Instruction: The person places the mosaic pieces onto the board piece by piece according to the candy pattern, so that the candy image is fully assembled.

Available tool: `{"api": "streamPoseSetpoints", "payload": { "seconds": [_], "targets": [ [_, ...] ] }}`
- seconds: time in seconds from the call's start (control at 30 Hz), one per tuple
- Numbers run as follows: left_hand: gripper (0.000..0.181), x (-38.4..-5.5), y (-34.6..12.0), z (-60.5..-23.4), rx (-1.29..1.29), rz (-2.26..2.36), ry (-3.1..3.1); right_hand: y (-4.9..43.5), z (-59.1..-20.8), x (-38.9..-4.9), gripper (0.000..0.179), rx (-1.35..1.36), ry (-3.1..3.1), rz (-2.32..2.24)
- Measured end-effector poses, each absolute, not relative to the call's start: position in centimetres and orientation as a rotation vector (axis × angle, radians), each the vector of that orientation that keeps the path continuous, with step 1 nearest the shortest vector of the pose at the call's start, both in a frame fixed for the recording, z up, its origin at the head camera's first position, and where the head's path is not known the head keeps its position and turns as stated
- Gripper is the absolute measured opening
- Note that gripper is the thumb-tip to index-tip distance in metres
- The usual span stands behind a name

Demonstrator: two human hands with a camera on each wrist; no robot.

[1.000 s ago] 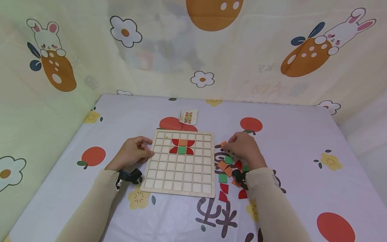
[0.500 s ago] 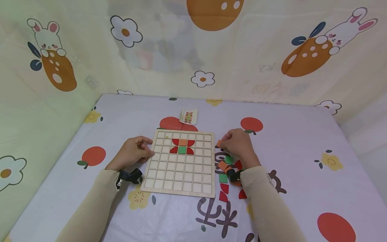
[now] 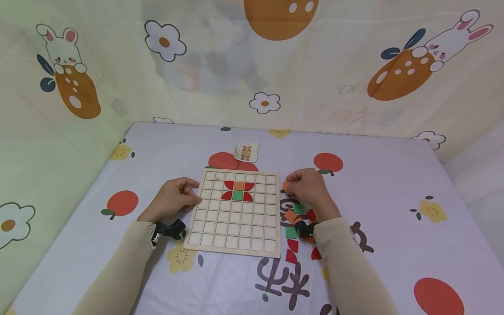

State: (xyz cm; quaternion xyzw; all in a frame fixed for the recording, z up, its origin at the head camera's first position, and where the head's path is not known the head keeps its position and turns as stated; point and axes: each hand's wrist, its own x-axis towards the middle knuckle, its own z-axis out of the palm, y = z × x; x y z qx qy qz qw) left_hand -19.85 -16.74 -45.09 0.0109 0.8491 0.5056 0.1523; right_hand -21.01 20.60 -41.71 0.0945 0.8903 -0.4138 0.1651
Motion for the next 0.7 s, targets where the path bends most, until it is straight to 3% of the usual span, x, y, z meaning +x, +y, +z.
{"api": "streamPoseSetpoints", "payload": {
  "seconds": [0.4, 0.7],
  "targets": [
    [0.042, -19.9, -16.7, -45.3, 0.037, 1.434, 2.454, 19.9, -41.1, -20.7, 0.031, 0.266, 2.690, -0.885],
    [0.042, -19.9, -16.7, -45.2, 0.024, 1.448, 2.438, 18.7, -40.5, -19.8, 0.033, 0.187, 2.687, -1.010]
  ]
}}
